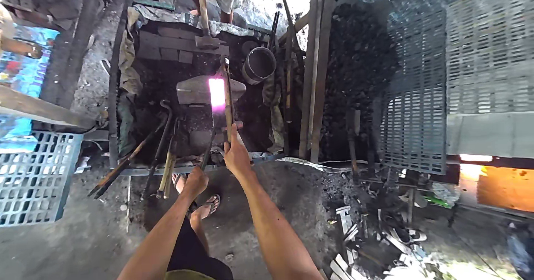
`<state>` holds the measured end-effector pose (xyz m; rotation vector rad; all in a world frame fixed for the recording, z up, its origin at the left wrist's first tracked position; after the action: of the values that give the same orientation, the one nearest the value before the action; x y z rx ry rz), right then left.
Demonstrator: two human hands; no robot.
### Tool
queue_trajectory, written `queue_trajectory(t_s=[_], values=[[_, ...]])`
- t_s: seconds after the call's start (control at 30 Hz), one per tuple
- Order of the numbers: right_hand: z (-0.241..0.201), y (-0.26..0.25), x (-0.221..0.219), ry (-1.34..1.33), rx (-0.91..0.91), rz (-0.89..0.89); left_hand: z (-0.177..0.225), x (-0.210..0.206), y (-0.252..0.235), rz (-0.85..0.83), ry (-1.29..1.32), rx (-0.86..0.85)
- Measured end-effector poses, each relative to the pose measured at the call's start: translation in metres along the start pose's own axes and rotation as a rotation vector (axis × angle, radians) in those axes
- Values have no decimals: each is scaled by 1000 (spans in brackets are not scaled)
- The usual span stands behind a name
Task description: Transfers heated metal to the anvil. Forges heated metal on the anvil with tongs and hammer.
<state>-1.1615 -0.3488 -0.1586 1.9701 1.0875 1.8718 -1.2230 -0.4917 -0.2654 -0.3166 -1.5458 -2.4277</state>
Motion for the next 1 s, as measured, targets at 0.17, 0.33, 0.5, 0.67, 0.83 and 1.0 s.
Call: queue_trajectory(t_s=[0.17, 0.33, 0.5, 0.67, 0.83, 1.0], values=[[-8, 3, 6, 52, -13, -17, 1, 2, 1, -2, -21, 5], [-16, 5, 6, 86, -19, -18, 4, 4, 2, -9, -36, 32], [-17, 5, 6, 104, -6, -5, 3, 5, 2, -11, -33, 32], [-18, 4, 5, 122, -36, 4, 3, 6, 3, -15, -43, 34], [-19, 6, 7, 145, -16, -18, 1, 6, 2, -30, -17, 37], [-29, 7, 38, 166, 1, -33, 2, 11, 1, -30, -36, 42]])
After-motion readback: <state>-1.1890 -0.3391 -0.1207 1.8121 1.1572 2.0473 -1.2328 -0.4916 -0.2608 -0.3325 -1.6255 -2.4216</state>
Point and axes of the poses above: each hand's wrist, its own y-axis away from the middle knuckle, its own x-axis out of the back of the hand, z = x × y, the point moved 2 cm from there along -y, towards the middle knuckle, and after that the axes turned 10 degrees about y, right-handed, at the moved point
